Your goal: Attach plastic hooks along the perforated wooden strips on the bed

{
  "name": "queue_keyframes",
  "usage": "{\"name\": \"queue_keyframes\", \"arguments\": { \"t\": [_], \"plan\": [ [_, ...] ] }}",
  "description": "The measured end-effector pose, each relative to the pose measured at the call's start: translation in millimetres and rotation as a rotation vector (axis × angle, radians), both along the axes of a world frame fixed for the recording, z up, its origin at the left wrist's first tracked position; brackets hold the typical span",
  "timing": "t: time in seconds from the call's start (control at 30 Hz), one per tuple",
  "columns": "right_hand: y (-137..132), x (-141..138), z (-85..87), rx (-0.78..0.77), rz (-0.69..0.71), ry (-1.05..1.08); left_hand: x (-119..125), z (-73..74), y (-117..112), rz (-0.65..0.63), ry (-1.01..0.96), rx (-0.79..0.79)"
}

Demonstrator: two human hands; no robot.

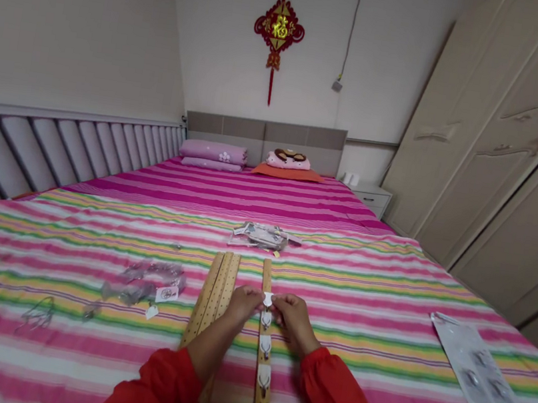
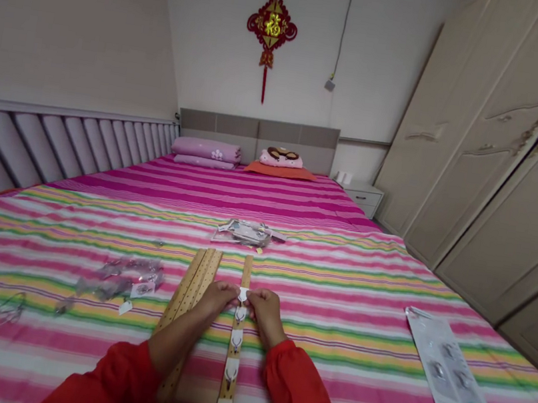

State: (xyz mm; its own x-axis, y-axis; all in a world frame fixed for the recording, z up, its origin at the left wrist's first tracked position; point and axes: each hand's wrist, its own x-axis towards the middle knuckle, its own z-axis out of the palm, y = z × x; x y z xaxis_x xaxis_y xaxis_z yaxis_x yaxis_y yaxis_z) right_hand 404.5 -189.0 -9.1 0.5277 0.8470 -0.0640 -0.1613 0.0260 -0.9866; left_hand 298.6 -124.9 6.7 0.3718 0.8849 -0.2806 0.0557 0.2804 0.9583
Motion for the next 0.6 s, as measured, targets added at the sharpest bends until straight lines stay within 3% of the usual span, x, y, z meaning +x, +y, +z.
{"name": "queue_keyframes", "arguments": {
  "t": [0.23,0.6],
  "plan": [
    [15.4,6.9,-20.2,-0.028,-0.031,-0.009,11.6,-18.6,12.5,0.018,0.086,0.004],
    [22.5,7.3,-31.3,-0.045,-0.071,0.002,15.1,-20.5,18.2,-0.013,0.209,0.038]
  ]
}}
